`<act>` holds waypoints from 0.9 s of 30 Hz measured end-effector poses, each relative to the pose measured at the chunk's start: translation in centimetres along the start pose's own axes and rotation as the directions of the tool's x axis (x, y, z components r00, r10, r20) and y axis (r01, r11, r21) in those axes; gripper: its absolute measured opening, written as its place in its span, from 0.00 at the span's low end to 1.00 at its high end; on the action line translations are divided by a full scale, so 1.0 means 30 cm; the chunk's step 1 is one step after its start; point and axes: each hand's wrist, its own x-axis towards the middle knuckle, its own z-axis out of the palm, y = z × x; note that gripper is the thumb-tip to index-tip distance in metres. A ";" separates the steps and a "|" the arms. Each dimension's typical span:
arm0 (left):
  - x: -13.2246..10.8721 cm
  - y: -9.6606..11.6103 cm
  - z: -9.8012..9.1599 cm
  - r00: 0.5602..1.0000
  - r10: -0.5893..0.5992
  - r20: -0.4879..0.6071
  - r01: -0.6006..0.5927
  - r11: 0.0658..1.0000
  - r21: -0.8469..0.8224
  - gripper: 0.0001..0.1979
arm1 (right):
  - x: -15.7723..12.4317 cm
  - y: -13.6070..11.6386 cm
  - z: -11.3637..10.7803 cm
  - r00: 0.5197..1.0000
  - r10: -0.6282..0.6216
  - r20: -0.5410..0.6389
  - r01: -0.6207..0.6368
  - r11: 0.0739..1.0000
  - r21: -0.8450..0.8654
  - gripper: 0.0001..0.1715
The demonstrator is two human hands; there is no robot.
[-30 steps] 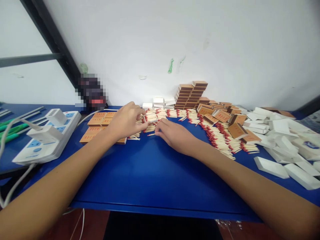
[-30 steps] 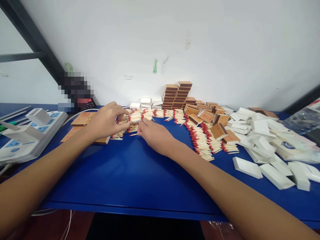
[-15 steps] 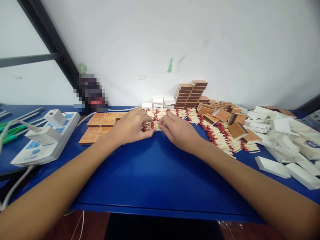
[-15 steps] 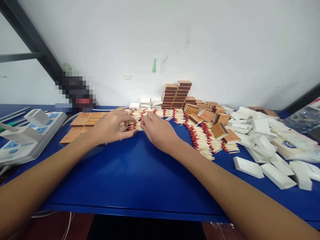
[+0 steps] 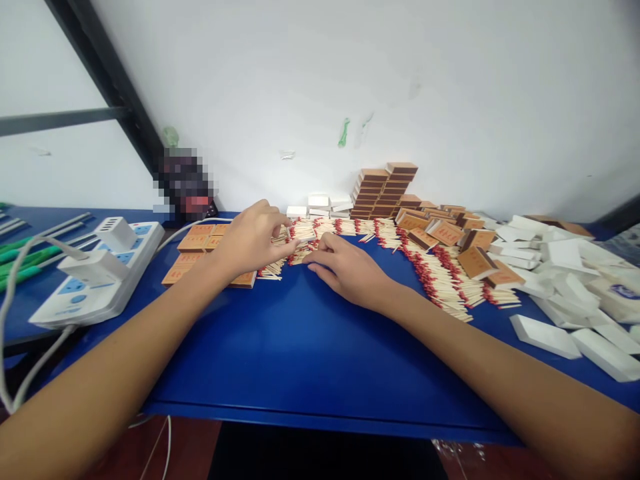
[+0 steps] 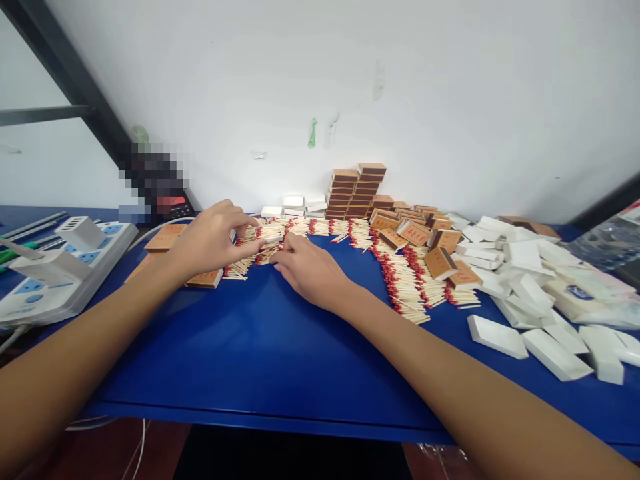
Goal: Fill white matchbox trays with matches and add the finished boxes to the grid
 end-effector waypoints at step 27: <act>-0.008 0.048 0.026 0.989 0.132 0.062 -0.128 0.990 -0.057 0.12 | -0.012 0.039 -0.077 0.980 0.133 -0.146 -0.148 0.985 -0.093 0.06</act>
